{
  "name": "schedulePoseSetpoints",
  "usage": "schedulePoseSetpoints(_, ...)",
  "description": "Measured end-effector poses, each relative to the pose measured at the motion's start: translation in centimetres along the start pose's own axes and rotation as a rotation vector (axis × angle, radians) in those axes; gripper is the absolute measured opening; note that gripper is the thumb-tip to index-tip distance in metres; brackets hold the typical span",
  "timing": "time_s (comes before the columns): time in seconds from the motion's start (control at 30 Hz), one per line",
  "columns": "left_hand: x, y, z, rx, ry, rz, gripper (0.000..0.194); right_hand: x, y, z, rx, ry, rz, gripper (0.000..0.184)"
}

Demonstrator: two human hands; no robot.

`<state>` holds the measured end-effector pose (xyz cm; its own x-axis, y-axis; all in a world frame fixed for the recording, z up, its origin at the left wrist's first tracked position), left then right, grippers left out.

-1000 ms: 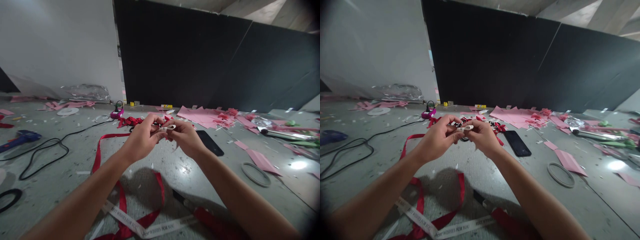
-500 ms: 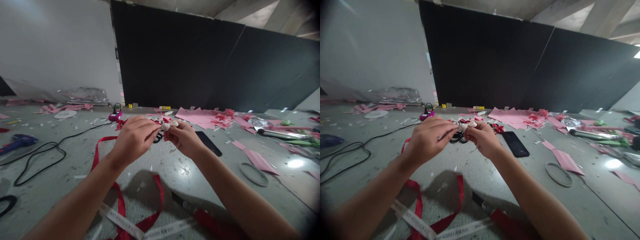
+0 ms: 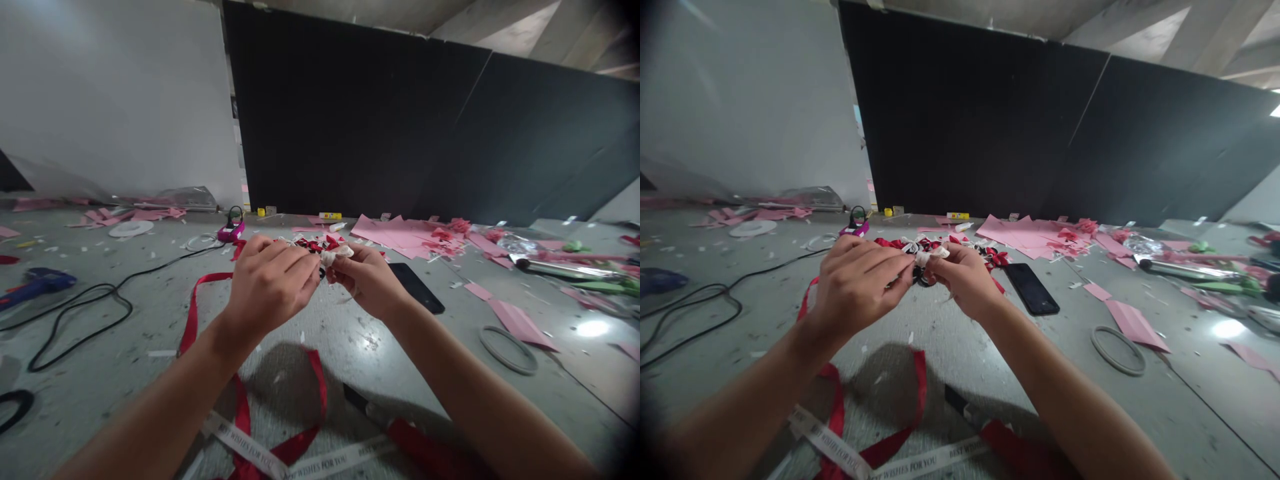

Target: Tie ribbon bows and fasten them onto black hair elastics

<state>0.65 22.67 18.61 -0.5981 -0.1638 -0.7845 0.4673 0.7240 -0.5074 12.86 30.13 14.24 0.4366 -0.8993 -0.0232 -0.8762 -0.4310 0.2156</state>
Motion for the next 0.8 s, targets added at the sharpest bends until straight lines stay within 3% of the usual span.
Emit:
schedulePoseSetpoints(0.17, 0.3, -0.2, -0.7, 0.227, -0.276, 0.187, 0.008, 0.3, 0.1, -0.3, 0.022, -0.022, 0.011, 0.023)
schedulePoseSetpoints(0.3, 0.6, 0.3, -1.3, 0.4, -0.424, 0.22, 0.01, 0.4, 0.1, -0.6, 0.018, -0.053, 0.003, 0.018)
schedulePoseSetpoints(0.37, 0.5, 0.0, -1.5, 0.345, -0.374, 0.226, 0.011, 0.4, 0.0, -0.7, 0.006, -0.059, 0.009, 0.017)
schedulePoseSetpoints(0.57, -0.4, -1.2, 0.5, -0.023, 0.088, 0.181, 0.015, 0.3, -0.1, -0.7, -0.009, -0.062, -0.012, 0.01)
schedulePoseSetpoints(0.8, -0.8, -1.4, 1.5, -0.107, 0.16, 0.143, 0.018, 0.2, -0.4, -0.5, -0.001, -0.059, 0.0, 0.006)
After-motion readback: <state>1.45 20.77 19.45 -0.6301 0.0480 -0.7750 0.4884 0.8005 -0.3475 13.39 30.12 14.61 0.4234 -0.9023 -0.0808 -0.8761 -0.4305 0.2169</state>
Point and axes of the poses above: each hand's wrist, its own x-axis away from the middle knuckle, its own y-axis out of the palm, z = x × y, the point moved 7 cm from there along -x, towards the middle knuckle, and after that the axes turned 14 degrees about y, right-handed, at the moved point
